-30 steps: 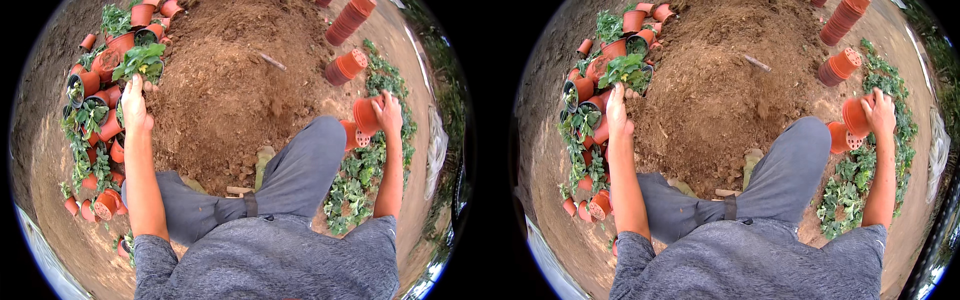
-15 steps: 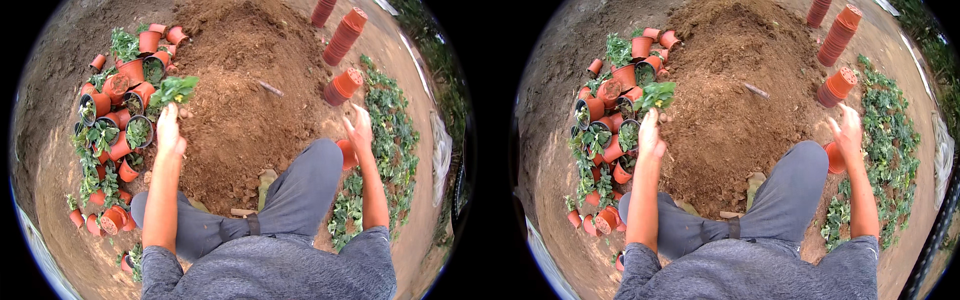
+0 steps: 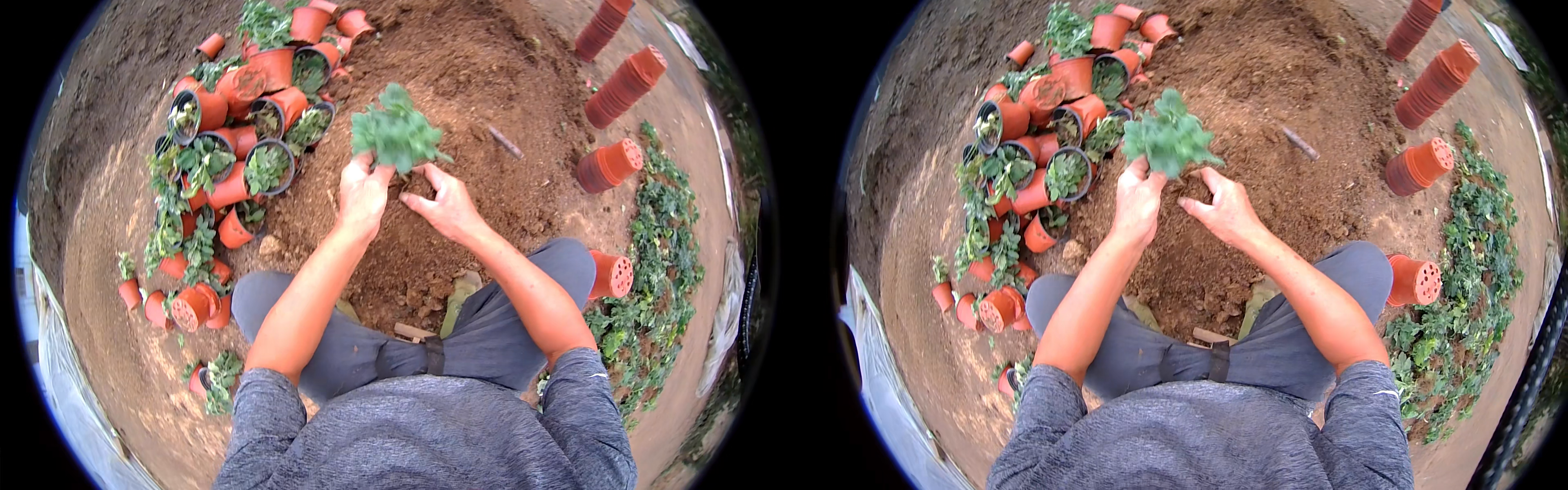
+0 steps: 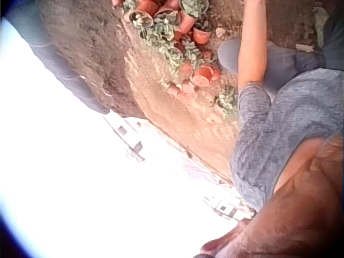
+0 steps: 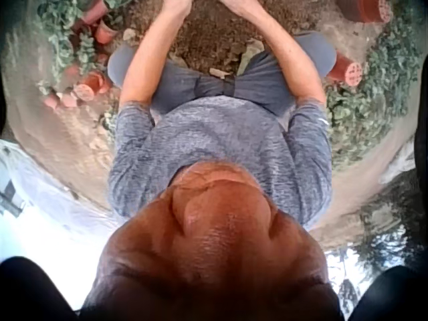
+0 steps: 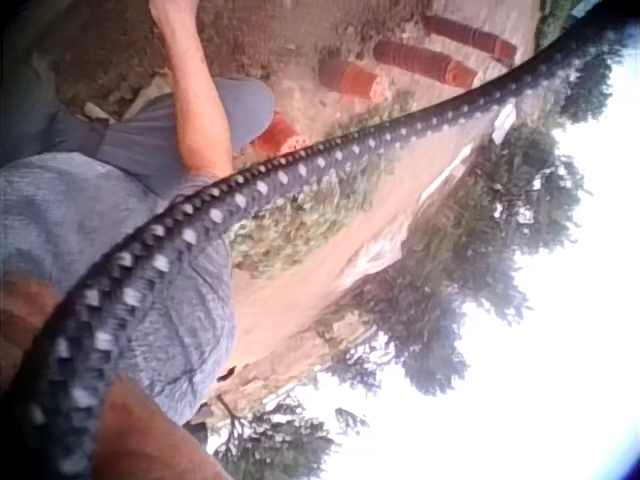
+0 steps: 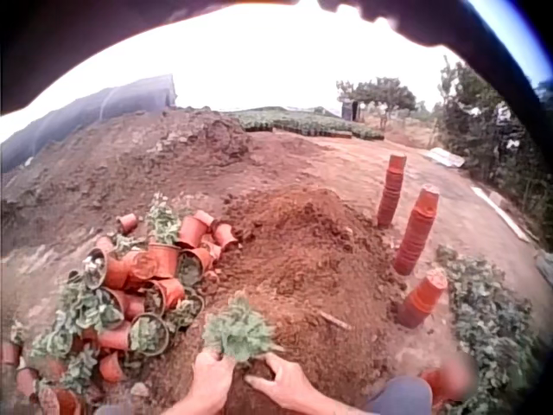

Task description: The person kneels on the ground and repeatedly picks up small plants in orange pots, removes them, and places them into a pile of soil. The person uses a small hand trowel to dig and move soil around the plants. Empty pots are stacked nearby.

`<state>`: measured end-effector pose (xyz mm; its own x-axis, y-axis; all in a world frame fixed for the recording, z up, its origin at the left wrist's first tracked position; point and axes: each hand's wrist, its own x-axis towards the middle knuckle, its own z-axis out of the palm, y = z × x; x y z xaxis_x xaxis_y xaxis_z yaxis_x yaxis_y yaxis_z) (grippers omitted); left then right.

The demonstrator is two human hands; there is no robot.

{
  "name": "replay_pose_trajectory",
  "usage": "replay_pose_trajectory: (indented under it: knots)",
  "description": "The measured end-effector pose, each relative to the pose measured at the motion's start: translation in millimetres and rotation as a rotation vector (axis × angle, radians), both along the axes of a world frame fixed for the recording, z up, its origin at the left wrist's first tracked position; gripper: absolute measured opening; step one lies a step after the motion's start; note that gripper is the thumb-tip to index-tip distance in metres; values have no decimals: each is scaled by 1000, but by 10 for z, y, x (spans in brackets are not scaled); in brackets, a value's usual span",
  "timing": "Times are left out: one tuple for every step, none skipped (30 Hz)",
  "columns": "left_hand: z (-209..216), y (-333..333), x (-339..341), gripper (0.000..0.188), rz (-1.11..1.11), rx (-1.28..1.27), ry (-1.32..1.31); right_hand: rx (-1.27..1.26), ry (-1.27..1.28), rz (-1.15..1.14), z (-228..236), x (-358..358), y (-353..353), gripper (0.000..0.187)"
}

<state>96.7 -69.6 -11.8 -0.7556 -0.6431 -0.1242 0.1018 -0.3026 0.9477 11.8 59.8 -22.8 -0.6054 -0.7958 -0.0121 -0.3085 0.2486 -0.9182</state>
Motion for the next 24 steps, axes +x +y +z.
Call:
replay_pose_trajectory:
  knots:
    - [-24,-46,-1,19,5,4,-53,158,24,16,108,-27,7,63]
    - [-47,-22,1,19,20,52,-47,145,68,-21,-43,-25,15,69]
    - [-66,40,-15,18,34,99,-41,132,111,-59,-195,-18,30,75]
    - [-71,49,-44,18,44,142,-28,216,2,-4,-67,-58,42,82]
    - [-70,7,-50,18,40,135,-29,249,-4,-25,-153,-104,55,81]
    - [-67,-39,-59,18,34,127,-29,282,-9,-47,-300,-149,70,80]
    - [-76,-77,-70,18,31,121,-31,316,-14,-67,-356,-169,75,79]
    - [-109,-92,-91,17,49,139,9,110,71,-5,-383,-172,110,58]
    - [-116,-146,-109,18,87,137,40,148,14,-30,-432,-202,156,51]
    - [-47,-241,-112,18,128,131,72,182,-42,-53,-495,-242,194,46]
    - [36,-336,-108,19,167,120,99,213,-103,-77,-415,-206,169,41]
    - [131,-436,-107,16,217,111,94,294,-333,-123,-287,-208,186,40]
    - [203,-465,-93,15,242,97,149,252,-203,-138,-316,-222,177,42]
    - [178,-474,-96,15,226,118,107,113,-66,-105,-318,-244,171,43]
    - [137,-463,-111,16,214,138,67,-29,68,-67,-306,-269,156,44]
    - [77,-412,-92,17,173,148,67,-136,-21,-41,-234,-236,70,44]
    - [74,-327,-80,19,201,128,35,-184,-51,-21,-165,-163,-31,43]
    - [60,-253,-57,21,145,134,3,-117,-43,20,-52,-109,-75,43]
    - [19,-185,-62,20,81,159,9,-60,-39,78,-2,-51,-107,43]
    - [-109,-160,-117,20,71,59,26,-70,-89,87,-80,-86,-171,42]
    - [-129,-58,-128,23,8,92,16,-82,-142,45,-216,-36,-108,41]
    - [-192,-21,-164,21,29,23,79,19,103,57,-201,-54,-94,38]
    - [-165,0,-183,21,46,-18,25,123,123,12,-271,-116,-38,35]
    - [-99,40,-185,22,74,-24,35,99,220,-17,-357,-150,8,34]
